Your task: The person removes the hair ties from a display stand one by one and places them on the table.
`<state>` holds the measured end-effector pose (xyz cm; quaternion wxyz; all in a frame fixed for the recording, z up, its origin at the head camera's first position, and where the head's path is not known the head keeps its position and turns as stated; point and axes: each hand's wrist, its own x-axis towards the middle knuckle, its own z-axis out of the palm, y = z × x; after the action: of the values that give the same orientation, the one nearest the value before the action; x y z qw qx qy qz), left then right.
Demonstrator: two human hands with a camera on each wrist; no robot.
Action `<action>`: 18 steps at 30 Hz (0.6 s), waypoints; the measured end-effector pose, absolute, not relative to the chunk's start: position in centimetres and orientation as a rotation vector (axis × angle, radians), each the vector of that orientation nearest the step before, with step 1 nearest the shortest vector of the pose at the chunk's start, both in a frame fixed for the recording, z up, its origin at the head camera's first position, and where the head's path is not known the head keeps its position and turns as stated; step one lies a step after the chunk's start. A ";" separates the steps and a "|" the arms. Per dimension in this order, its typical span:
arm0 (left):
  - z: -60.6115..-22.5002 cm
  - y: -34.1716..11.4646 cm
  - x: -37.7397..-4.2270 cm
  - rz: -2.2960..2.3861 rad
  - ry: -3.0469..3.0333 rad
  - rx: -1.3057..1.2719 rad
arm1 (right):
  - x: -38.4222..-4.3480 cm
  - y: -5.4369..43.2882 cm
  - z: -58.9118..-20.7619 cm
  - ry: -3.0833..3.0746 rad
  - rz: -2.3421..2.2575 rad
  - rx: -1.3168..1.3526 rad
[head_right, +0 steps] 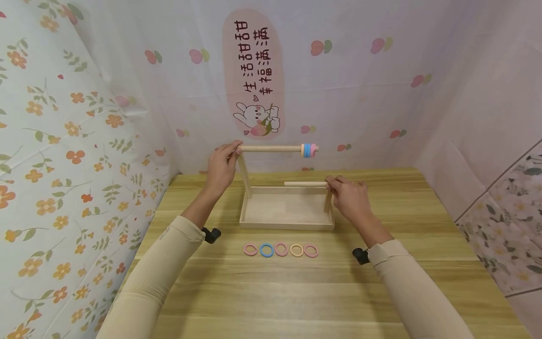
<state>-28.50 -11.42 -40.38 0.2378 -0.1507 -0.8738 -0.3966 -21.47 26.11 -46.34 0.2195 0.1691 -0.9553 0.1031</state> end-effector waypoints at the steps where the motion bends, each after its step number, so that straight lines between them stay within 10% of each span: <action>1: -40.3 -11.4 -28.5 -1.083 -2.399 -0.412 | -21.5 26.1 -46.3 -2.651 0.292 0.466; 18: -40.0 -11.1 -28.5 -1.066 -2.399 -0.399 | -22.5 26.2 -45.0 -2.550 0.526 0.565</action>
<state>-28.54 -11.14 -40.03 0.2406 -0.1458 -0.8770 -0.3896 -22.49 26.20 -45.01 0.2363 0.2061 -0.9300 0.1919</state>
